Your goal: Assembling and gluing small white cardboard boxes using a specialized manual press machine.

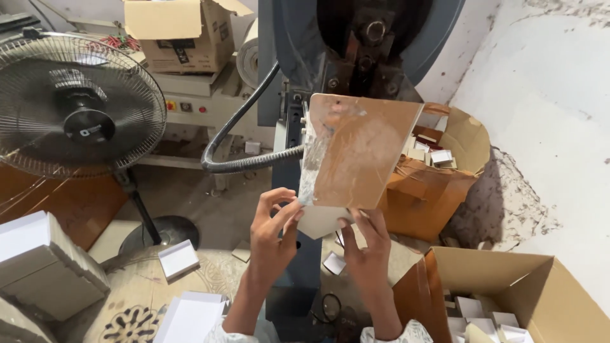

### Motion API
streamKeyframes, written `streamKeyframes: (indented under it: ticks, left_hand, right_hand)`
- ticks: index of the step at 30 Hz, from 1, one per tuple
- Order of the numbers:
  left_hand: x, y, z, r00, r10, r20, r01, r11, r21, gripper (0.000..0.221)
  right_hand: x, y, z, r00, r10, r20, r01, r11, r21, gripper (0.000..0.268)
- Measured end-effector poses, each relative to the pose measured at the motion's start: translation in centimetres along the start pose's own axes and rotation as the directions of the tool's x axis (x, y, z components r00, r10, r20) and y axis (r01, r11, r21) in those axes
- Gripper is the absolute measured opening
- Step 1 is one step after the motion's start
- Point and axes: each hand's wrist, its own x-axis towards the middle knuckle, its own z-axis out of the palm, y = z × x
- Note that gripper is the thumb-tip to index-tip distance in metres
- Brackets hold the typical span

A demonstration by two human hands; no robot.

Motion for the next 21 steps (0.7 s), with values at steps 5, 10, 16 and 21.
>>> streamKeyframes:
  ticks: [5,10,16,21]
  left_hand:
    - [-0.1,0.1,-0.6,0.995,-0.082,0.051,0.088,0.988,-0.125,0.03]
    - [0.6,2.4,-0.5,0.989,0.146,-0.035,-0.132,0.953,0.273,0.034]
    - [0.2,4.5,-0.2,0.997,0.066,-0.051,-0.059,0.991,0.121,0.034]
    - [-0.7,1.6,0.0,0.974,-0.199,-0.105,0.192,0.979,-0.072,0.027]
  right_hand:
    - [0.9,-0.6,-0.5,0.991,0.094,0.092,-0.106,0.985,0.133,0.03]
    - [0.7,2.0,-1.2,0.885,0.387,0.259,-0.463,0.787,0.407,0.039]
    - [1.8,-5.2,-3.3,0.987,0.133,0.085,-0.145,0.977,0.158,0.041]
    - [0.1,-0.9,-0.1,0.999,0.04,0.013,-0.038,0.996,-0.084,0.038]
